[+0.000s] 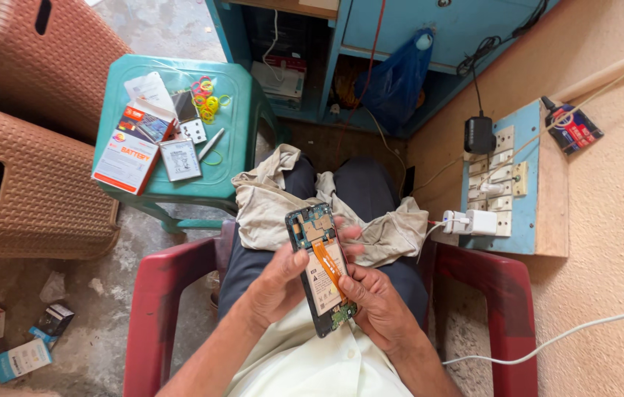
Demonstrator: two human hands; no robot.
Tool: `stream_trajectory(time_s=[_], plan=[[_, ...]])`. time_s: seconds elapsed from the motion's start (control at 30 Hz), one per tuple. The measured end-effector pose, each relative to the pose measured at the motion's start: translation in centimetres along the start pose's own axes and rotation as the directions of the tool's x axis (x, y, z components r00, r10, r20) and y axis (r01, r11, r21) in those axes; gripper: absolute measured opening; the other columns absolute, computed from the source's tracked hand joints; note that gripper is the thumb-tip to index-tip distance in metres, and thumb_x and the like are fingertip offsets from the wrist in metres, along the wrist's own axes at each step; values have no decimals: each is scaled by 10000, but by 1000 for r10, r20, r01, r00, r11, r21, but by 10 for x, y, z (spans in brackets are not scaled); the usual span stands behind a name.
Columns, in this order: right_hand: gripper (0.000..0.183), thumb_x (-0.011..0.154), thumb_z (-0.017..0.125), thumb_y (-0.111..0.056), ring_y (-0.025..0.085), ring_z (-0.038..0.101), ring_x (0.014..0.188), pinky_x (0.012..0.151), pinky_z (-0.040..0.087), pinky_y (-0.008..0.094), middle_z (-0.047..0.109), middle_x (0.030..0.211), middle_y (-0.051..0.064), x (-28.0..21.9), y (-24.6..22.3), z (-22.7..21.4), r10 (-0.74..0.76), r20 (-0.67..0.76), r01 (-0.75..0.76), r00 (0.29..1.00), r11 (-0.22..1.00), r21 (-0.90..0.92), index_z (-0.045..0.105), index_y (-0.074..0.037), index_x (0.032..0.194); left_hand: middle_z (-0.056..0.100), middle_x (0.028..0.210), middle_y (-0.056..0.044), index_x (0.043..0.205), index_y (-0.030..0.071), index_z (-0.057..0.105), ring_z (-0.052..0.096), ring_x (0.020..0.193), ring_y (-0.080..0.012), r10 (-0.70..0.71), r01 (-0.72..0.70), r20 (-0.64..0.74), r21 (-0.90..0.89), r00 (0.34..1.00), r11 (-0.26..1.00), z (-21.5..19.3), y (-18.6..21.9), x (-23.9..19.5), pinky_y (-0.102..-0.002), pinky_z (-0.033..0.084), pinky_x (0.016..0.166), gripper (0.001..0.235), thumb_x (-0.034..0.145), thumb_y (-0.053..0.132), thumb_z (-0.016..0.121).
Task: The person works on a disassembled smartphone resting on their lap, using a metal spudger to pry and adjust internal components. They connect a charging cable to test the device, then continue prying at the edges of the screen and internal parts before setting the tool aside.
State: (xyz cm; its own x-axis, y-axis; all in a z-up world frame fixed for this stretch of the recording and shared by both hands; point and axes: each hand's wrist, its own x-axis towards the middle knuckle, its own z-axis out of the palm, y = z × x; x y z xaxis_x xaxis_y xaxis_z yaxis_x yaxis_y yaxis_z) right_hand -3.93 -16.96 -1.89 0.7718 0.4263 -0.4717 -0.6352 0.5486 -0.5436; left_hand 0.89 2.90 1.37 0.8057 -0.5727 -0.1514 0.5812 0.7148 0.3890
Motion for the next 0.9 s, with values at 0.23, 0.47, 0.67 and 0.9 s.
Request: stream_trajectory(time_s=[0.23,0.47,0.67,0.9], plan=[[243,938,683,-139,129,696,978,868,550,305,751,1086,40,-2,7,-7,23,-32,-20,999,995,101,678,-26,1153,571,1308,-98,1616,-20,267,558,1296,-272,-53,58,200,-19,978,998,-6,-5,3,-428,393,1207,1201,744,494,912],[228,935,729,-228,148,715,829,714,640,354,733,937,51,-5,20,-16,41,-51,-54,998,962,-268,714,-6,985,505,995,-8,1615,-67,280,609,966,-161,1,16,211,-77,977,997,-8,-16,-2,-411,360,1248,1247,714,513,917],[243,891,814,-193,131,663,721,650,560,267,771,841,108,-15,-2,12,-73,-175,-87,982,647,-758,820,7,1030,458,965,5,1580,-19,336,550,895,-128,-18,40,178,-124,984,992,-10,-16,-5,-324,477,1035,1153,703,483,891],[321,897,732,-40,114,726,847,680,616,235,709,1047,75,-17,-38,60,-604,111,364,789,314,-877,728,-28,1218,447,990,9,1570,-14,383,500,867,-121,14,-20,126,49,992,999,-18,-12,-2,-303,487,810,1158,694,540,900]])
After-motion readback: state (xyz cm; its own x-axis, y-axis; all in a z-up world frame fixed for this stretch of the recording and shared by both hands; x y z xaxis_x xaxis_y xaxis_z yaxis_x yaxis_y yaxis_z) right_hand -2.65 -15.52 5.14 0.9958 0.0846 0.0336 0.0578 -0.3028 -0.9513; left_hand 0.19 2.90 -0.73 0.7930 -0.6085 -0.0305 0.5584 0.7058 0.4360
